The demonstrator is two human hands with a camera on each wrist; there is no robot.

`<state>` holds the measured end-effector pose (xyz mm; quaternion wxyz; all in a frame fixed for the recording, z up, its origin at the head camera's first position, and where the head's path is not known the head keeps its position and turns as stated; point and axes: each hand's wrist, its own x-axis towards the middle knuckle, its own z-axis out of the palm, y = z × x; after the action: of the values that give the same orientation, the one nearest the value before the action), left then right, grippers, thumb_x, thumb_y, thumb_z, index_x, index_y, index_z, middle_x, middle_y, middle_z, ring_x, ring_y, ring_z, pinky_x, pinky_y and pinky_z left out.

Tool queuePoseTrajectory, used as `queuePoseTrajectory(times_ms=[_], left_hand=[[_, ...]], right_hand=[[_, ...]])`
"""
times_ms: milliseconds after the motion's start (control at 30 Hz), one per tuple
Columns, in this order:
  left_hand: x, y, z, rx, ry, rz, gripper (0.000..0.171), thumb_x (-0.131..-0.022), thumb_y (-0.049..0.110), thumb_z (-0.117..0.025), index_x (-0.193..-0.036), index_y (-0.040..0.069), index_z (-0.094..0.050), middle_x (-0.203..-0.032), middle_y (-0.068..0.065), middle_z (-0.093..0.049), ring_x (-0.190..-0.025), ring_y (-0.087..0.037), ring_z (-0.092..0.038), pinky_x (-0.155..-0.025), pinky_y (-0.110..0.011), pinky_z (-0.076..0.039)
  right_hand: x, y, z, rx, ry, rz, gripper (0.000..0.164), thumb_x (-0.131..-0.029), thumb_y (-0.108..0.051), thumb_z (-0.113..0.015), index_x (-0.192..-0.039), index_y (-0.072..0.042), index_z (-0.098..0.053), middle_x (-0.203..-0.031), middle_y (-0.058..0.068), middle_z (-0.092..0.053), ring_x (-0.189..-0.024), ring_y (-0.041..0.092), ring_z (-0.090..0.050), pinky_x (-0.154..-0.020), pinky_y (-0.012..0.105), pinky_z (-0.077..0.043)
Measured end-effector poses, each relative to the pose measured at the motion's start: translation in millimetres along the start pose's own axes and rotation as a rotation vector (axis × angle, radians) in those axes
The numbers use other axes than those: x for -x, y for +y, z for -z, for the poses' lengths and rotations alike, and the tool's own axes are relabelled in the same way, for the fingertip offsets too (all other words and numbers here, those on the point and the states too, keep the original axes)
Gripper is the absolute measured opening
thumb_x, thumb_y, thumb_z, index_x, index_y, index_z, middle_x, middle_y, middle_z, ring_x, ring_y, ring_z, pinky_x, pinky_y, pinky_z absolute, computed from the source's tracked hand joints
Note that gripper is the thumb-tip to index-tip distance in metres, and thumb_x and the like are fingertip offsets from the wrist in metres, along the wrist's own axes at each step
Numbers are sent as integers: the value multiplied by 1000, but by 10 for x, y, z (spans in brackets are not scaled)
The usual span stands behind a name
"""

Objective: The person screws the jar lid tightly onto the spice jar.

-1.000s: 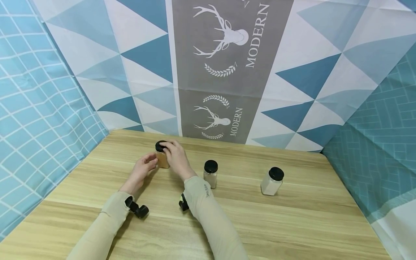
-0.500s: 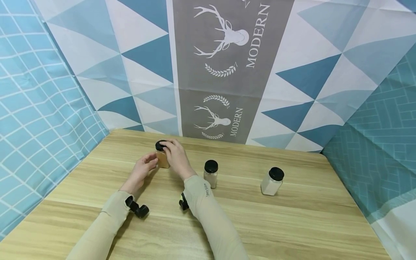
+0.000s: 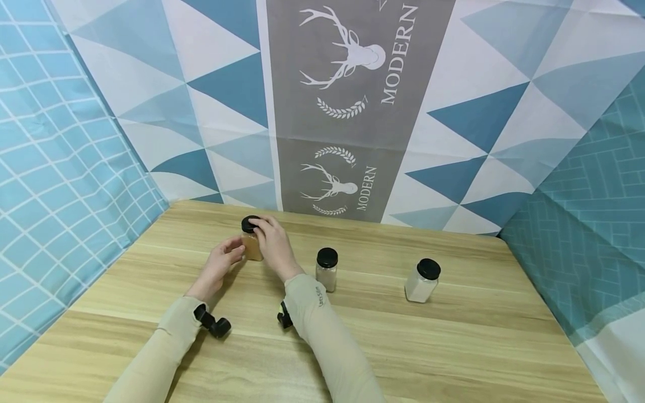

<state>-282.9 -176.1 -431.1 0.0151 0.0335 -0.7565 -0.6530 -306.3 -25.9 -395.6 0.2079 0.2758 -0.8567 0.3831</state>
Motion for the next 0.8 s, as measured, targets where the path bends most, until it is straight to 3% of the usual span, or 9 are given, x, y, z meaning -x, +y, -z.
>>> queuePoseTrajectory(times_ms=[567,800], left_hand=[[-20,-16,8,9,-10,-8,42,-95,11,-45,-135,-1,-38,-135,-20,-41,-121,-29,-41,-98,-42,-38],[-22,-23,8,-3,-3,-7,42,-95,11,-45,-134,0,-39,-135,-19,-42,-120,-28,-42,-97,-41,-39]], right_hand=[[-12,14,-2,31,-23,21,27,-94,-20,-50,-118,-18,-60,-121,3,-54,-111,15,-52,-93,23,-43],[6,17,0,31,-23,7,31,-95,-17,-46,-126,-17,-55,-119,5,-52,-108,16,-53,-89,24,-45]])
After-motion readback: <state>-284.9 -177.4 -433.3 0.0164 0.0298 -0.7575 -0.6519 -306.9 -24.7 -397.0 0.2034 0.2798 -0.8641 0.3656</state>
